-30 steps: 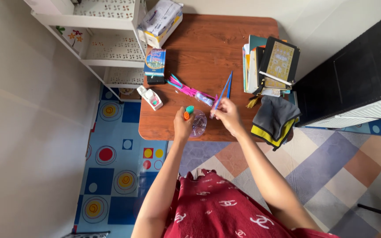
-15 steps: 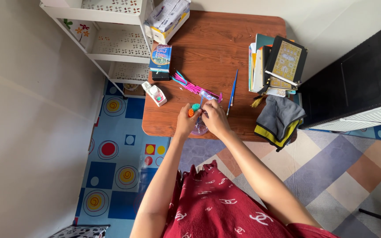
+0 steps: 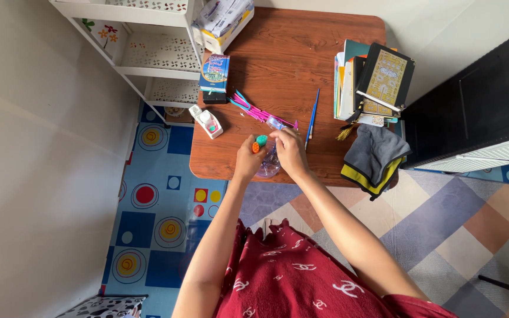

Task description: The person sorts various small items from a wooden table into boxes and a plastic container. They place pens, markers, and other stationery into a repurposed chocolate box and a white box, then put the boxes on a nearby white shelf. Finally, they place highlighters and pens into a clear plastic container.

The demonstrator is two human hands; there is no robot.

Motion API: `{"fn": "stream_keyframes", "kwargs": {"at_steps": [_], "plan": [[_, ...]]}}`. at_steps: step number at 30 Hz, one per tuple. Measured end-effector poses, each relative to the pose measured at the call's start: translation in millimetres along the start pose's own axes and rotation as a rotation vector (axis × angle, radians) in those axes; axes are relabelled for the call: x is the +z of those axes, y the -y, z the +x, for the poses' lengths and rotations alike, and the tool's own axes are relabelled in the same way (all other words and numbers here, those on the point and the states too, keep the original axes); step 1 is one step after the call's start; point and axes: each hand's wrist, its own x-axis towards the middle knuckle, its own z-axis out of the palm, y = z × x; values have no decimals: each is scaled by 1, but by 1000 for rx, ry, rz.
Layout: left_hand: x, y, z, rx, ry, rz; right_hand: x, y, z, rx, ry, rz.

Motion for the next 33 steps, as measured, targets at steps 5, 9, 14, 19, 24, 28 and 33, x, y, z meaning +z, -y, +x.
{"fn": "stream_keyframes", "kwargs": {"at_steps": [5,9,14,19,24,28,33], "plan": [[-3,-28,-14,-58,-7,-234,-1,27,4,-4,27,24],[-4,-48,-23,-9,-46,-443,1,22,5,23,94,-43],[-9,-51,-27,-26,-59,-471,5,2,4,-45,149,-60],[-6,-46,-25,-66,-30,-467,5,-9,0,-61,166,-62],[-6,-33,-20,-58,-4,-410,12,-19,-4,-25,58,-44],[-7,-30,-21,-74,-37,-395,4,0,4,-22,74,-10],[-12,-43,-26,-28,-24,-340,15,6,5,32,80,53]]}}
